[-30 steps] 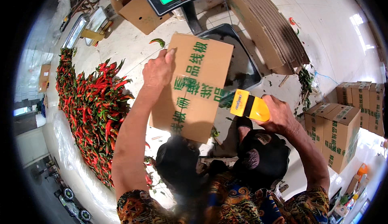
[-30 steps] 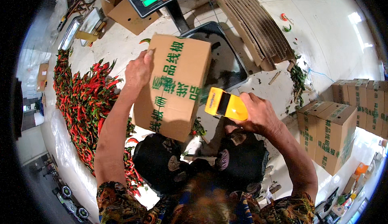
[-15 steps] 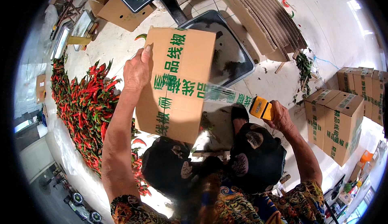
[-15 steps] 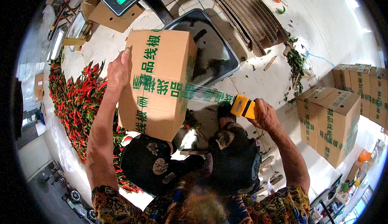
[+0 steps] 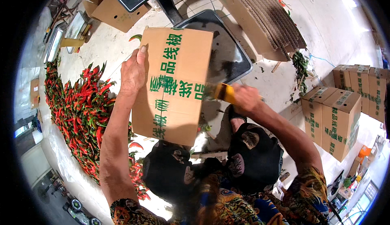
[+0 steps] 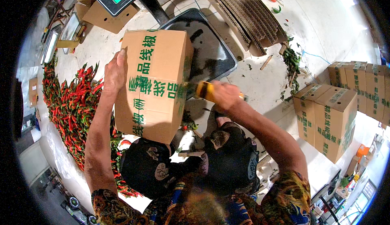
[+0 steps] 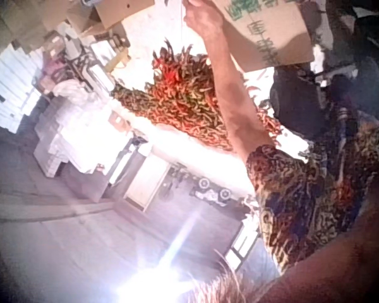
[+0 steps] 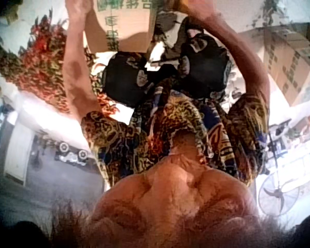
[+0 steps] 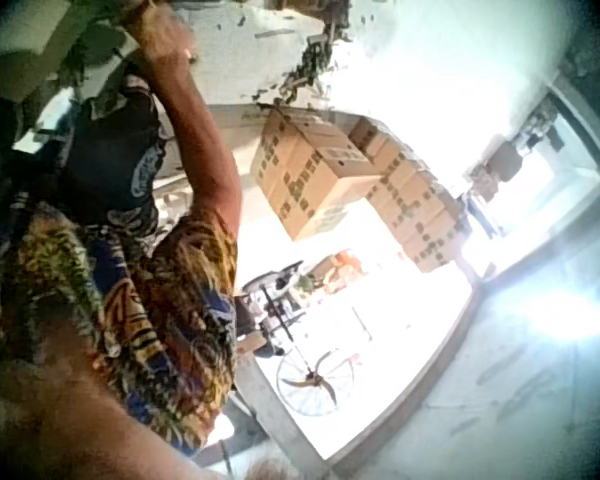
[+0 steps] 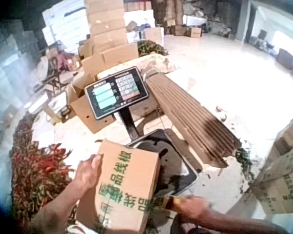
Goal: The person sorts red chili peppers by hand from a large pile on the floor into a cardboard box, then seals the box with a tape dispenser and places it on a stack of other boxes.
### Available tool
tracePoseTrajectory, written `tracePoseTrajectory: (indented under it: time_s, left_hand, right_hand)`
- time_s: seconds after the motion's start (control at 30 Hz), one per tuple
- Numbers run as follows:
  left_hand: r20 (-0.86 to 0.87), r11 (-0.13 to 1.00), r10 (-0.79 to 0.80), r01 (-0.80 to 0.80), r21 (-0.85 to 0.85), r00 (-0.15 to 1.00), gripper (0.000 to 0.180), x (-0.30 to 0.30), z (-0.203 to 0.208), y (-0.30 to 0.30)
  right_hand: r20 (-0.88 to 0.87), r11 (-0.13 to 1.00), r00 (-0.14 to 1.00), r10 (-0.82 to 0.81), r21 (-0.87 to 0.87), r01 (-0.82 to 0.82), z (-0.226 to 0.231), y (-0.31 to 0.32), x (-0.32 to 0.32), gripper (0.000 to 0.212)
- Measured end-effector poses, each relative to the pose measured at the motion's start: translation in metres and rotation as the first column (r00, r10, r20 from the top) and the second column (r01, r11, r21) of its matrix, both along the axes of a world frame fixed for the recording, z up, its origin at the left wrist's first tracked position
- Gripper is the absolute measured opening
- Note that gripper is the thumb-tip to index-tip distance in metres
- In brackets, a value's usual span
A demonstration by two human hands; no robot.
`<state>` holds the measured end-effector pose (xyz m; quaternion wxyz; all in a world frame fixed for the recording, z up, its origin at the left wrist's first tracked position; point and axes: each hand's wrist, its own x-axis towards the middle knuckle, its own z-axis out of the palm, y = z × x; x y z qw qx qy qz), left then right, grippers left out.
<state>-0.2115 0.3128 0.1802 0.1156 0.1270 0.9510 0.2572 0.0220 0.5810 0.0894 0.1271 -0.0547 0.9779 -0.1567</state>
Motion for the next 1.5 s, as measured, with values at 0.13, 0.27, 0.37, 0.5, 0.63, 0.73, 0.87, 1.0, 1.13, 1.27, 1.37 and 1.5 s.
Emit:
tracePoseTrajectory:
  time_s: [0.13, 0.27, 0.37, 0.5, 0.63, 0.73, 0.87, 1.0, 1.13, 1.27, 1.37, 1.5]
  left_hand:
    - [0.040, 1.000, 0.005, -0.004, -0.017, 0.999, 0.062, -0.003, -0.004, -0.001]
    - [0.092, 0.998, 0.023, -0.029, 0.059, 0.995, 0.064, -0.008, -0.001, -0.010]
    - [0.108, 0.987, 0.001, -0.019, 0.159, 0.994, 0.068, -0.006, -0.010, -0.012]
    - [0.213, 0.959, -0.032, -0.030, 0.282, 0.976, 0.082, -0.006, -0.005, 0.004]
    - [0.247, 0.786, -0.315, 0.106, 0.609, 0.917, 0.086, 0.018, 0.010, 0.029]
    - [0.046, 0.836, -0.347, 0.286, 0.469, 0.937, 0.084, 0.047, 0.005, 0.046]
    - [-0.225, 0.784, -0.485, 0.534, 0.316, 0.845, 0.071, 0.083, -0.027, 0.070]
    - [-0.263, 0.792, -0.477, 0.540, 0.285, 0.839, 0.072, 0.080, -0.037, 0.051]
    - [-0.025, 0.822, -0.091, 0.090, 0.562, 0.995, 0.074, 0.082, -0.066, 0.019]
    - [0.579, 0.731, -0.026, -0.380, 0.567, 0.815, 0.064, 0.076, -0.147, -0.051]
    - [0.787, 0.682, -0.217, -0.487, 0.546, 0.577, 0.071, 0.087, -0.083, -0.040]
    - [0.828, 0.558, -0.408, -0.613, 0.559, 0.384, 0.069, 0.105, -0.076, -0.043]
  right_hand:
    - [0.411, 0.913, 0.898, 0.161, 0.283, -0.293, -0.007, -0.052, -0.074, 0.011]
    - [0.349, 0.924, 0.919, 0.185, 0.258, -0.284, -0.010, -0.049, -0.073, 0.024]
    - [0.094, 0.964, 0.988, 0.123, 0.226, -0.141, -0.003, -0.006, -0.018, 0.041]
    - [0.438, 0.972, 0.868, -0.235, 0.117, 0.204, 0.053, 0.048, 0.008, 0.060]
    - [0.522, 0.674, 0.732, -0.438, -0.348, 0.651, 0.135, 0.060, 0.009, 0.061]
    - [0.382, 0.531, 0.862, -0.333, -0.680, 0.506, 0.184, 0.049, -0.016, 0.065]
    - [0.464, 0.438, 0.836, -0.293, -0.712, 0.549, 0.224, 0.054, -0.051, 0.084]
    - [0.600, 0.503, 0.759, -0.251, -0.589, 0.632, 0.239, 0.065, -0.073, 0.091]
    - [0.483, 0.581, 0.858, -0.175, -0.653, 0.486, 0.233, 0.058, -0.076, 0.085]
    - [0.426, 0.915, 0.904, 0.040, -0.379, 0.138, 0.236, 0.045, -0.106, 0.066]
    - [0.486, 0.860, 0.874, 0.015, -0.452, 0.237, 0.229, 0.052, -0.115, 0.058]
    - [0.453, 0.868, 0.882, 0.130, -0.481, 0.119, 0.220, 0.059, -0.107, 0.066]
